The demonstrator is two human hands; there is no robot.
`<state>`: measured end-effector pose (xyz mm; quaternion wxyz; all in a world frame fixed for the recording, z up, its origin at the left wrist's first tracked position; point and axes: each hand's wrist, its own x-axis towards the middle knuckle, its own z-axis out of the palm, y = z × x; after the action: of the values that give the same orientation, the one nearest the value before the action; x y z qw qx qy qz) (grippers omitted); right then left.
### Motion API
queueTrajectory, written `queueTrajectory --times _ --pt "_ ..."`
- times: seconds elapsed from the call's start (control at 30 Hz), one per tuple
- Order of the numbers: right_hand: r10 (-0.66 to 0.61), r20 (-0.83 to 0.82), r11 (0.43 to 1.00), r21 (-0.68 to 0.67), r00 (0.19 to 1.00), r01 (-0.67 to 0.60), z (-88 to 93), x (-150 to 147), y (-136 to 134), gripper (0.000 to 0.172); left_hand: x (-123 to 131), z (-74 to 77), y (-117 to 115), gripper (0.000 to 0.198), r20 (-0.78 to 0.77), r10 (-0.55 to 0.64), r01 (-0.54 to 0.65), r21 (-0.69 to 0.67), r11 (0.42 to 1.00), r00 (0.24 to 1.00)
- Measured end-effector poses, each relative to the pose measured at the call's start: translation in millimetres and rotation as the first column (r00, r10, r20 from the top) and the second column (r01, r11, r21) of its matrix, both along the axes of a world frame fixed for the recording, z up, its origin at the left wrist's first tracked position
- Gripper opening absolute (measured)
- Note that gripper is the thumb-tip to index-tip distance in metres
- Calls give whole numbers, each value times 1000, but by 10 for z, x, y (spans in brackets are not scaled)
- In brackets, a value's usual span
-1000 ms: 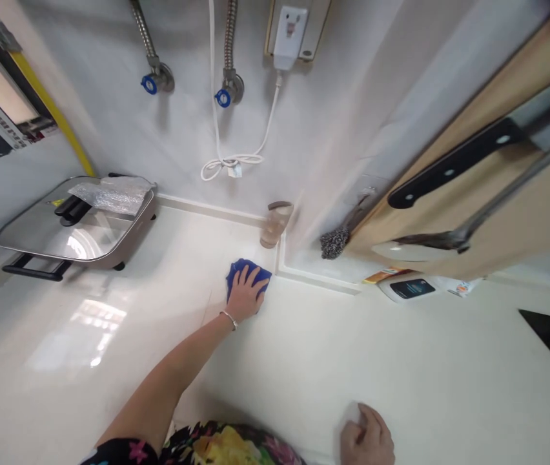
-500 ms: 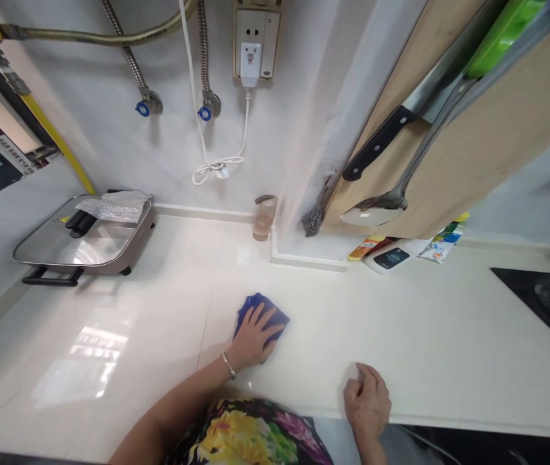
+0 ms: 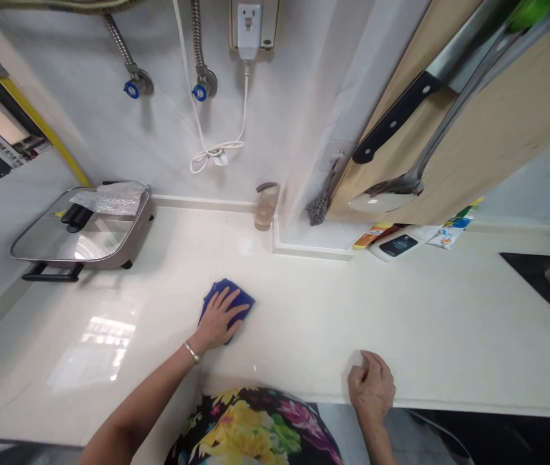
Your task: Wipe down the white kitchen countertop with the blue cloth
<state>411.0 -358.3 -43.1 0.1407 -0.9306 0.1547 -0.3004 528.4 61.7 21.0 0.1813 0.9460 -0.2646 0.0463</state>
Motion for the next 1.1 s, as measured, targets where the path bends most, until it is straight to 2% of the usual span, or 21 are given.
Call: queueTrajectory --times 0.13,0.43,0.73,1.1 --pt "29 -6 999 -27 1000 -29 0 2 -12 37 354 -31 -186 48 48 74 -73 -23 997 996" --pt "60 27 997 -52 998 -59 -2 12 -39 34 993 -91 -560 45 106 163 -159 -47 986 981" --pt "70 28 995 -73 997 -68 -15 17 -67 35 1671 -179 -947 47 115 333 -321 -112 940 936" --pt "78 14 997 -24 997 -78 -26 36 -61 34 2202 -196 -1139 48 122 389 -376 -119 919 913"
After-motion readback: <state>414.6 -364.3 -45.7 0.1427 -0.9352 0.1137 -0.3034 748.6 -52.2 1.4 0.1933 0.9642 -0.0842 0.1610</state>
